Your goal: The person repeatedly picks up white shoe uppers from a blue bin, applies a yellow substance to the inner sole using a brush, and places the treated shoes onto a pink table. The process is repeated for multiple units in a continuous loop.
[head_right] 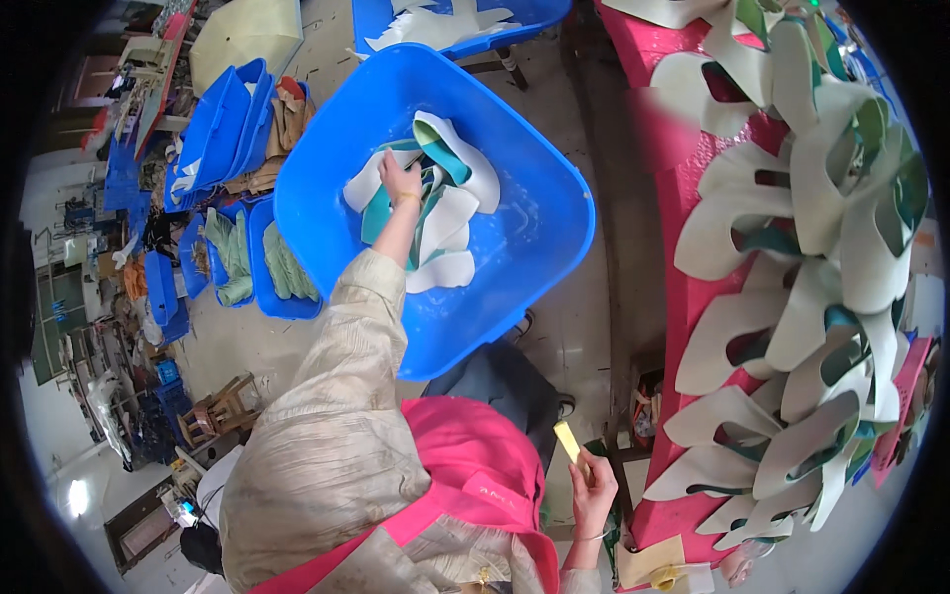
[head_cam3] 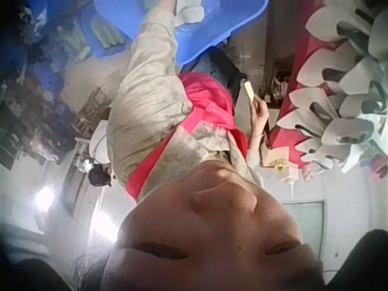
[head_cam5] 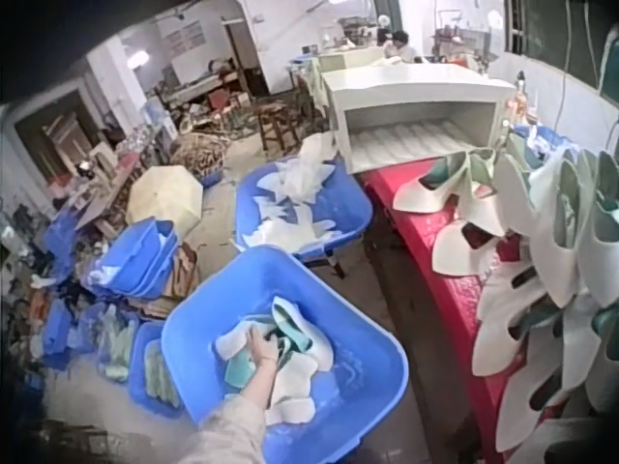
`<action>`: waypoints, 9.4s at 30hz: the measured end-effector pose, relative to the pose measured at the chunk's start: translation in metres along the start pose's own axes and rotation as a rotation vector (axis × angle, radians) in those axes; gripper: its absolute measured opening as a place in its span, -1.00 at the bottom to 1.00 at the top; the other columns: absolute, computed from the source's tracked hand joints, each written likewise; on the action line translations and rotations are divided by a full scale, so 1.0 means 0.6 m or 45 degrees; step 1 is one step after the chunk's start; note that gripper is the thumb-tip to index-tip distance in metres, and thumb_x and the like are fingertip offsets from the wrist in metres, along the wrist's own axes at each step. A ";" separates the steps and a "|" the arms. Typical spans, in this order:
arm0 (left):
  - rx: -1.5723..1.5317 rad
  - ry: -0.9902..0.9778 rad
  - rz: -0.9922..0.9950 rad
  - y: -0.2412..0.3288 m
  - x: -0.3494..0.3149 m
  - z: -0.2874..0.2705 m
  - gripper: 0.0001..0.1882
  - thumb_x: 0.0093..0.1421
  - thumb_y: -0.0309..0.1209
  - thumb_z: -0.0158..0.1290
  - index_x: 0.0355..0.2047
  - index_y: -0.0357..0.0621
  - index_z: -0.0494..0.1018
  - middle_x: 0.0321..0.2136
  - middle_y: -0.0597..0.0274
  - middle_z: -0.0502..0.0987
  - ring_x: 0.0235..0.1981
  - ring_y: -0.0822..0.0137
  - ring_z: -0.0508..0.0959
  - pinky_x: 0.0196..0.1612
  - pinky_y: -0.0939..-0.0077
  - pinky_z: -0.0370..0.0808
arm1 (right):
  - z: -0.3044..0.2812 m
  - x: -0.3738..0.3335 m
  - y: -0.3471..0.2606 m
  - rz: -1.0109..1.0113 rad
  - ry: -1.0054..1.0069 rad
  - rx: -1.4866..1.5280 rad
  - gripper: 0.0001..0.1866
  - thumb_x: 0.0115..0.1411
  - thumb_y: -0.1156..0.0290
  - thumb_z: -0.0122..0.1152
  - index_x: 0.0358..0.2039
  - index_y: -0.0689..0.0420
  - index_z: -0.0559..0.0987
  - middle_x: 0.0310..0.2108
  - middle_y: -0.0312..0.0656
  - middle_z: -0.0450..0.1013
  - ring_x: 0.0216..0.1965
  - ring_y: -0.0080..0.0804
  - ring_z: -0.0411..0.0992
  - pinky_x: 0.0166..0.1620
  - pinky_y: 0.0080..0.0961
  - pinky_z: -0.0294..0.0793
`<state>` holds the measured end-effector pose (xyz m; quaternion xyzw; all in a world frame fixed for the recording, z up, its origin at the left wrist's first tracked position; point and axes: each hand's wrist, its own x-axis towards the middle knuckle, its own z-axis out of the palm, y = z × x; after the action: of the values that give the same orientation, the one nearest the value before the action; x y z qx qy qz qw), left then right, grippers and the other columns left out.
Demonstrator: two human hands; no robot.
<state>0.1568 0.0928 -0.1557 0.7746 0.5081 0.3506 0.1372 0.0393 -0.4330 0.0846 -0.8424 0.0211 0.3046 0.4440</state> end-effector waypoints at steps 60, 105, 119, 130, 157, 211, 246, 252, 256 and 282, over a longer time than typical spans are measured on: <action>-1.200 -3.030 -1.327 0.510 -0.420 -0.592 -0.70 0.15 -0.34 -0.12 -0.15 -0.25 0.29 -0.21 0.14 0.42 -0.18 0.32 0.43 -0.09 0.42 0.35 | -0.086 -0.160 -0.014 -0.880 0.768 0.612 -0.57 0.15 0.10 -0.09 -0.24 0.23 0.48 -0.24 -0.12 0.44 -0.36 -0.38 0.32 -0.29 -0.53 0.28; -0.332 -2.704 -1.547 0.515 -0.999 -0.642 -0.69 0.20 -0.19 -0.24 -0.23 -0.09 0.37 -0.77 0.43 0.18 -0.78 0.51 0.12 -0.70 0.62 0.05 | -0.370 -0.387 0.468 0.172 1.185 0.293 -0.75 -0.12 0.44 0.19 -0.34 0.13 0.54 -0.42 -0.12 0.42 -0.41 -0.24 0.41 -0.32 -0.44 0.38; -0.644 -2.699 -1.289 0.501 -0.971 -0.585 -0.61 0.21 -0.20 -0.22 -0.12 -0.28 0.26 -0.33 0.15 0.43 -0.32 0.30 0.44 -0.24 0.39 0.39 | -0.373 -0.299 0.434 0.071 0.550 -0.022 -0.79 -0.05 0.36 0.09 -0.36 0.05 0.56 -0.44 -0.09 0.41 -0.34 -0.16 0.39 -0.30 -0.32 0.37; -0.636 -2.824 -1.110 0.512 -0.965 -0.596 -0.61 0.22 -0.17 -0.25 -0.18 -0.29 0.28 -0.37 0.14 0.43 -0.37 0.29 0.45 -0.30 0.36 0.42 | -0.355 -0.310 0.449 0.067 0.887 0.251 -0.78 -0.06 0.37 0.16 -0.35 0.15 0.55 -0.49 -0.08 0.43 -0.44 -0.25 0.42 -0.33 -0.47 0.38; -0.755 -3.078 -0.043 0.722 -0.882 -0.789 -0.69 0.12 -0.43 -0.12 -0.13 -0.31 0.27 -0.26 0.20 0.42 -0.26 0.45 0.45 -0.35 0.70 0.39 | -0.460 -0.635 0.590 0.898 1.550 -0.243 -0.82 -0.02 0.30 0.13 -0.43 0.11 0.52 -0.48 -0.10 0.44 -0.41 -0.16 0.42 -0.35 -0.35 0.39; -0.750 -3.129 -0.862 0.819 -0.984 -0.699 -0.49 0.19 -0.03 -0.25 -0.06 -0.22 0.26 -0.11 0.17 0.36 -0.03 0.26 0.32 0.06 0.34 0.21 | -0.440 -0.390 0.352 -0.682 0.664 1.857 -0.80 0.09 0.43 0.08 -0.23 0.14 0.41 -0.51 -0.22 0.37 -0.57 -0.53 0.31 -0.49 -0.68 0.29; -0.850 -3.304 -0.634 0.769 -0.950 -0.741 -0.64 0.20 -0.31 -0.16 -0.01 -0.15 0.19 -0.14 0.25 0.38 -0.12 0.34 0.41 -0.04 0.38 0.33 | -0.411 -0.477 0.404 -0.408 1.229 0.298 -0.84 -0.11 0.61 0.20 -0.44 0.23 0.50 -0.47 -0.21 0.39 -0.40 -0.43 0.34 -0.33 -0.61 0.31; -1.509 -3.270 -0.700 0.969 -1.153 -0.722 -0.68 0.19 -0.26 -0.14 -0.09 -0.13 0.23 -0.18 0.25 0.39 -0.15 0.34 0.40 -0.03 0.32 0.32 | -0.369 -0.574 0.507 0.115 1.510 0.605 -0.87 -0.10 0.62 0.19 -0.47 0.28 0.47 -0.57 -0.31 0.31 -0.51 -0.59 0.26 -0.45 -0.69 0.26; -1.669 -3.125 -1.054 1.066 -1.275 -0.625 -0.70 0.19 -0.25 -0.14 -0.12 -0.10 0.27 -0.16 0.27 0.39 -0.11 0.30 0.38 0.03 0.31 0.27 | -0.347 -0.601 0.494 0.133 1.522 0.520 -0.86 -0.11 0.63 0.20 -0.47 0.27 0.47 -0.57 -0.30 0.30 -0.53 -0.59 0.24 -0.44 -0.70 0.25; -0.621 -1.090 -0.620 0.082 -0.187 -0.104 -0.61 -0.05 -0.38 0.06 -0.16 -0.19 0.36 -0.35 0.15 0.48 -0.33 0.37 0.47 -0.31 0.58 0.40 | -0.155 -0.097 0.091 -0.148 0.257 0.004 -0.80 -0.12 0.64 0.19 -0.39 0.28 0.47 -0.47 -0.15 0.39 -0.42 -0.42 0.35 -0.32 -0.61 0.32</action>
<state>0.1211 -0.0373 -0.1283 0.6538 0.4756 0.0698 0.5843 0.0213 -0.5505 0.1145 -0.8679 0.0172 0.1918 0.4578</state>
